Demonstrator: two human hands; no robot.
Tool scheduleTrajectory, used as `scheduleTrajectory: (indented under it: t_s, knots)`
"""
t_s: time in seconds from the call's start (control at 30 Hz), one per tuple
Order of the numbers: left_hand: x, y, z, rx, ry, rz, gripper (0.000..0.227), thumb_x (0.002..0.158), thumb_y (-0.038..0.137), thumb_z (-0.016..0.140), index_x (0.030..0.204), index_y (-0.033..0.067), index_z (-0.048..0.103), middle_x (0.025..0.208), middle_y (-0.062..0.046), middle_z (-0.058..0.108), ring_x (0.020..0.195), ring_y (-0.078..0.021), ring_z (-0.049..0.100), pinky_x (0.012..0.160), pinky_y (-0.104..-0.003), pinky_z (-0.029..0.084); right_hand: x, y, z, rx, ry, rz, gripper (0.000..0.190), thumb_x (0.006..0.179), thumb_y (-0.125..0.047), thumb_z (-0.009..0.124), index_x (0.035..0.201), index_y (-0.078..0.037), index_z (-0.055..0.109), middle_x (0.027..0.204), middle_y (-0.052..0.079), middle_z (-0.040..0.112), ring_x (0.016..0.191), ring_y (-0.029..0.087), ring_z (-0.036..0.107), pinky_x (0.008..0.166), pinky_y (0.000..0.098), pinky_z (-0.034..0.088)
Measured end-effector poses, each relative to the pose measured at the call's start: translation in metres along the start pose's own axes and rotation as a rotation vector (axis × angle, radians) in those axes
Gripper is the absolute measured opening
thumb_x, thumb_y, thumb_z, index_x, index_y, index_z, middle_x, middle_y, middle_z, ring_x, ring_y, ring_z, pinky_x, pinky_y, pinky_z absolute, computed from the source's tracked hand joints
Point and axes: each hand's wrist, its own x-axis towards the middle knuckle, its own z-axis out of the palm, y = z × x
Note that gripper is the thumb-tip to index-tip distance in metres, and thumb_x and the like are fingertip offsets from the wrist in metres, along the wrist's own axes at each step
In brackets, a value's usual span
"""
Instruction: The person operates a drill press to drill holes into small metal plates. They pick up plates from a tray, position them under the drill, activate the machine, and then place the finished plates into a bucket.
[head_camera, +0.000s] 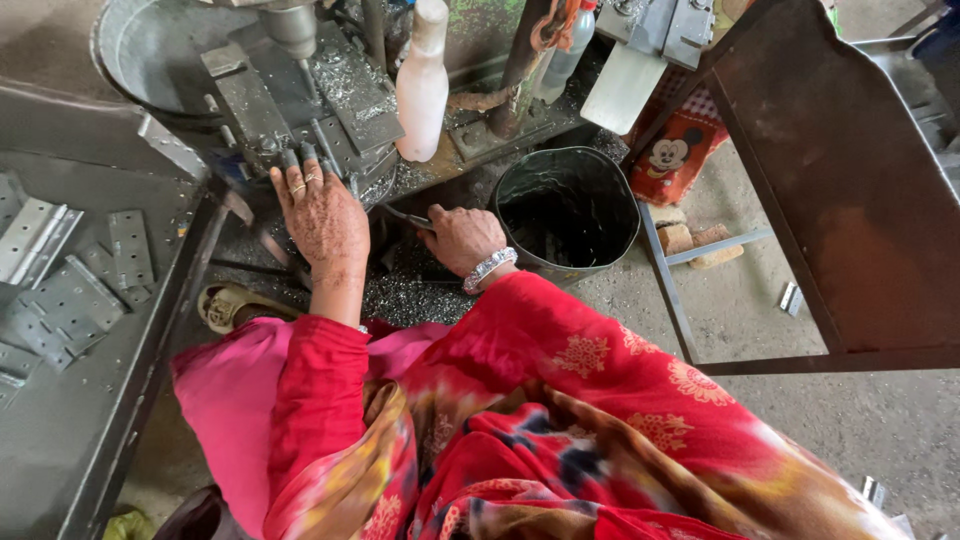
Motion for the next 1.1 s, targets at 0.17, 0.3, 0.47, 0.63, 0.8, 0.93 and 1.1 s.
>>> scheduleTrajectory:
  t_s: [0.17,0.3,0.47,0.63,0.8,0.93,1.1]
  knots:
    - [-0.001,-0.001,0.001,0.011,0.039,0.011,0.037,0.107,0.016,0.05,0.122,-0.0102,0.071,0.149,-0.02,0.06,0.146,-0.0363,0.045,0.128,-0.05,0.02,-0.001,-0.001,0.0,0.018,-0.019,0.008,0.037,0.095,-0.045,0.063,0.101,-0.009,0.064,0.084,0.018,0.074,0.081,0.039,0.072,0.069,0.0521,0.055]
    - [-0.002,-0.001,0.002,0.003,0.008,-0.009,0.035,0.107,0.014,0.05,0.12,-0.0095,0.071,0.149,-0.02,0.061,0.146,-0.0368,0.047,0.13,-0.049,0.02,0.001,0.001,0.001,0.021,-0.063,-0.001,0.036,0.095,-0.044,0.063,0.103,-0.009,0.062,0.083,0.018,0.074,0.082,0.039,0.073,0.07,0.0523,0.055]
    - [-0.002,0.001,0.003,0.029,0.013,-0.005,0.036,0.105,0.015,0.051,0.12,-0.0099,0.071,0.143,-0.021,0.063,0.14,-0.0371,0.051,0.128,-0.05,0.023,-0.001,0.002,0.004,0.024,-0.005,-0.036,0.036,0.093,-0.044,0.065,0.102,-0.009,0.063,0.082,0.018,0.074,0.08,0.039,0.073,0.069,0.0524,0.055]
    - [0.002,0.006,-0.002,0.009,0.049,-0.024,0.037,0.103,0.015,0.053,0.126,-0.01,0.069,0.144,-0.02,0.061,0.14,-0.0367,0.049,0.126,-0.05,0.024,-0.002,0.002,-0.001,-0.002,-0.03,-0.024,0.036,0.093,-0.044,0.065,0.101,-0.009,0.063,0.083,0.018,0.074,0.078,0.039,0.073,0.067,0.0524,0.056]
    - [0.001,0.006,-0.007,0.0,-0.005,-0.038,0.041,0.099,0.015,0.053,0.128,-0.0115,0.066,0.148,-0.019,0.057,0.14,-0.0355,0.047,0.125,-0.049,0.025,-0.003,-0.002,-0.004,0.002,-0.061,-0.023,0.037,0.095,-0.045,0.064,0.102,-0.008,0.062,0.083,0.018,0.074,0.08,0.039,0.073,0.069,0.0515,0.056]
    - [0.003,0.008,-0.006,0.005,0.011,-0.033,0.041,0.099,0.015,0.054,0.128,-0.0115,0.066,0.148,-0.019,0.056,0.14,-0.0356,0.047,0.125,-0.049,0.024,-0.002,-0.001,-0.007,0.006,-0.077,-0.019,0.036,0.096,-0.044,0.064,0.103,-0.009,0.063,0.084,0.018,0.074,0.081,0.038,0.073,0.07,0.0509,0.056]
    - [0.003,0.006,-0.004,-0.003,-0.047,-0.061,0.038,0.101,0.015,0.055,0.126,-0.0104,0.068,0.148,-0.018,0.057,0.138,-0.0352,0.049,0.127,-0.049,0.024,-0.003,-0.002,-0.007,0.012,-0.074,-0.025,0.035,0.095,-0.043,0.065,0.103,-0.009,0.063,0.084,0.017,0.075,0.081,0.038,0.073,0.071,0.0504,0.056]
